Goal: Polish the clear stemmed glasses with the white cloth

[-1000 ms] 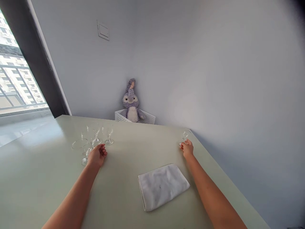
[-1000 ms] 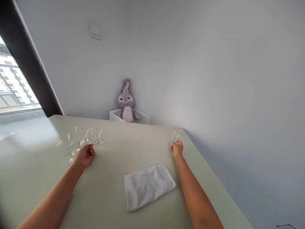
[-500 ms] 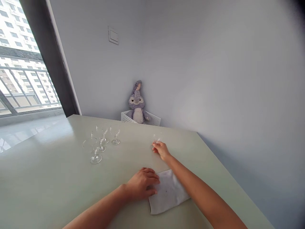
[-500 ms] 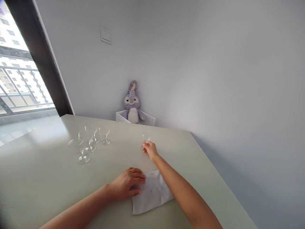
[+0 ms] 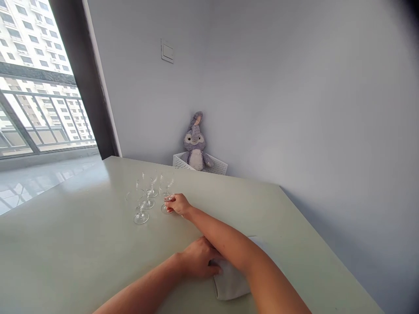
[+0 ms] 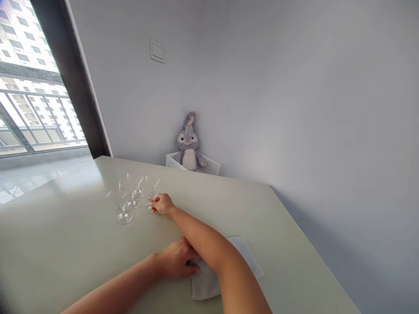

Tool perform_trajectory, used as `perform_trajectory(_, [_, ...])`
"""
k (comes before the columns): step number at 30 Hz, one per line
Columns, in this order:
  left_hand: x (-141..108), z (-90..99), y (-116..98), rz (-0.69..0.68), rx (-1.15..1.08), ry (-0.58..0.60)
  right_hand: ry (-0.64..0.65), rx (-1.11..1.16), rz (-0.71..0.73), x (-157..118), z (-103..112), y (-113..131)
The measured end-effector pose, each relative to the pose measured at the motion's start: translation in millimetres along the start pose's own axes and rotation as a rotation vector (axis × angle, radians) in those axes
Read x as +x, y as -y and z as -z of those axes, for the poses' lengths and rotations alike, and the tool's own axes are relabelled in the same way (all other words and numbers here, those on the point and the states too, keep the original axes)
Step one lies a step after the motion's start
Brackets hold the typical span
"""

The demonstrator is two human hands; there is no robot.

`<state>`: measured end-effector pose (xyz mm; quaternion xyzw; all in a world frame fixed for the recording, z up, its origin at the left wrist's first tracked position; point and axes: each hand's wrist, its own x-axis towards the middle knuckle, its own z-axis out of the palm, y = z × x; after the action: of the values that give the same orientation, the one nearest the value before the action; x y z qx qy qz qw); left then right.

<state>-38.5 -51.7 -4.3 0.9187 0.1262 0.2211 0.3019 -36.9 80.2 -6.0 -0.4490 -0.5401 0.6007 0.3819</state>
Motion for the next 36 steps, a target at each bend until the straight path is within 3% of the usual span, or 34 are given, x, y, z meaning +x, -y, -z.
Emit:
perform_trajectory(7, [-3.0, -4.0, 3.5, 0.061, 0.004, -0.002, -0.025, -0.041, -0.005, 6.0, -15.8, 11.8])
perform_trajectory(11, [-3.6, -3.9, 8.1, 0.073, 0.091, -0.011, -0.057, -0.08, 0.021, -14.2, -1.7, 20.8])
perform_trajectory(14, [-2.8, 1.1, 9.4, 0.116, 0.219, -0.068, -0.093, -0.163, 0.087, -58.5, 30.2, 29.1])
perform_trajectory(18, [-0.4, 7.6, 8.3, 0.234, 0.423, -0.19, -0.18, -0.635, 0.294, -146.0, 83.8, 30.2])
perform_trajectory(21, [2.0, 7.4, 7.1, 0.304, 0.504, -0.192, -0.324, -0.988, 0.183, -203.2, 113.6, 18.0])
perform_trajectory(24, [4.6, 2.6, 6.7, 0.316, 0.467, -0.122, -0.35, -1.185, 0.016, -232.3, 127.9, 1.3])
perform_trajectory(27, [6.8, -0.9, 7.6, 0.274, 0.343, -0.128, -0.303, -1.212, 0.05, -229.6, 129.1, -13.0])
perform_trajectory(29, [7.4, 1.2, 10.0, 0.284, 0.287, -0.245, -0.287, -1.214, 0.084, -212.8, 123.7, -20.9])
perform_trajectory(33, [3.0, 13.8, 21.7, 0.366, 0.246, -0.509, -0.284, -1.213, 0.082, -157.9, 101.5, -33.4])
perform_trajectory(36, [-3.4, 21.0, 34.3, 0.424, 0.238, -0.62, -0.278, -1.2, 0.148, -112.3, 85.7, -38.3])
